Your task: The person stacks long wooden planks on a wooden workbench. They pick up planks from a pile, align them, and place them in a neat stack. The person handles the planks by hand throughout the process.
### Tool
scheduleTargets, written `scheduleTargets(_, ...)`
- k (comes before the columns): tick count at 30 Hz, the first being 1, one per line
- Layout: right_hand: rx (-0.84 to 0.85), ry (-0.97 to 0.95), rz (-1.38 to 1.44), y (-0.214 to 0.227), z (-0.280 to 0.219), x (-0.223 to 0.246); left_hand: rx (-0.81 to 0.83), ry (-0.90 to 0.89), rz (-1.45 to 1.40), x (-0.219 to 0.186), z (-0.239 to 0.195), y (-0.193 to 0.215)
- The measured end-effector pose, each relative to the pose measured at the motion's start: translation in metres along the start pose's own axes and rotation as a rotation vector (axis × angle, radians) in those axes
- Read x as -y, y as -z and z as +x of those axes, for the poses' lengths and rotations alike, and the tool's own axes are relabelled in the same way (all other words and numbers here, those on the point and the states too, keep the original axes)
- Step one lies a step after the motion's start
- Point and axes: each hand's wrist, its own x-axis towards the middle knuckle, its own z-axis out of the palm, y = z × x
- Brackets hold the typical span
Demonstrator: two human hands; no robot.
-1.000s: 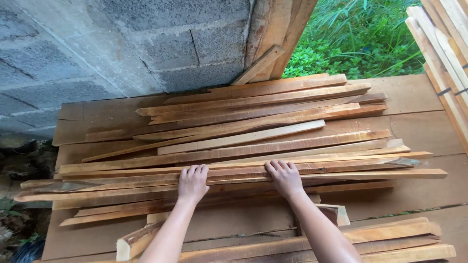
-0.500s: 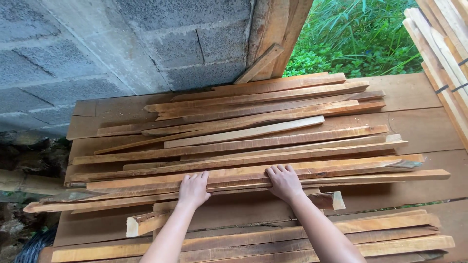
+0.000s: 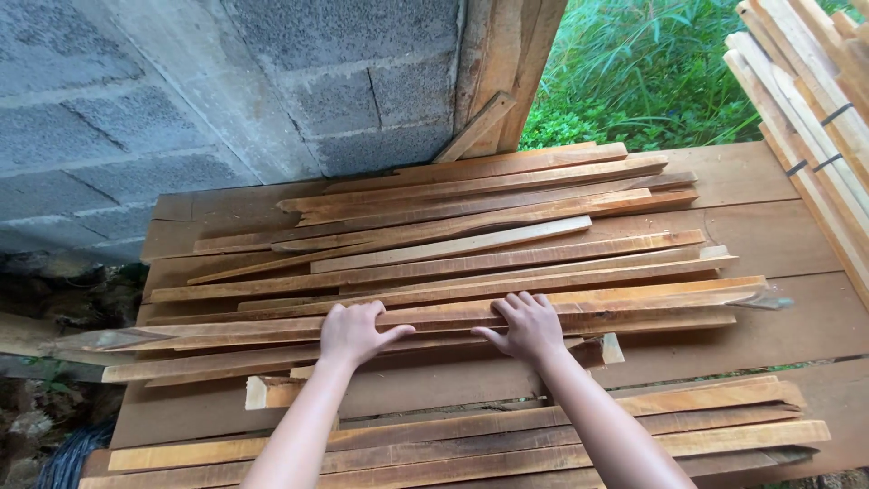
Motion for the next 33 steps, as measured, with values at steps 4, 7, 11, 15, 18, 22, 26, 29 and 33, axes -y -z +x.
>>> scheduleTargets(4,-0.166,-0.006,-0.01,0.038,-0.004,0.007,-0.46,-0.072,-0.112,0.008,-0.015,-0.013)
scheduleTargets(7,-0.193,-0.043,0.018,0.066,-0.016,0.017,-0.665,-0.151,-0.108,0.001,-0.042,-0.005)
scheduleTargets(11,-0.299,-0.034,0.063,0.085,-0.049,0.037,-0.78,-0.117,-0.128,-0.011,-0.085,-0.006)
scheduleTargets(15,-0.335,-0.051,0.059,0.086,-0.085,0.055,-0.772,-0.099,-0.21,-0.021,-0.12,-0.026)
scheduleTargets(18,-0.239,-0.035,0.094,0.074,-0.116,0.062,-0.701,-0.059,-0.175,-0.026,-0.15,-0.038)
scheduleTargets(22,-0.101,0.047,0.189,0.071,-0.153,0.067,-0.376,-0.013,-0.216,-0.019,-0.175,-0.071)
scheduleTargets(26,0.083,0.059,0.324,0.056,-0.186,0.075,-0.225,-0.081,-0.291,-0.018,-0.198,-0.102)
scheduleTargets(29,0.195,0.015,0.396,0.049,-0.209,0.084,-0.076,-0.045,-0.273,-0.021,-0.215,-0.113)
scheduleTargets(33,0.166,-0.014,0.41,0.05,-0.228,0.097,0.01,0.022,-0.312,-0.023,-0.23,-0.124)
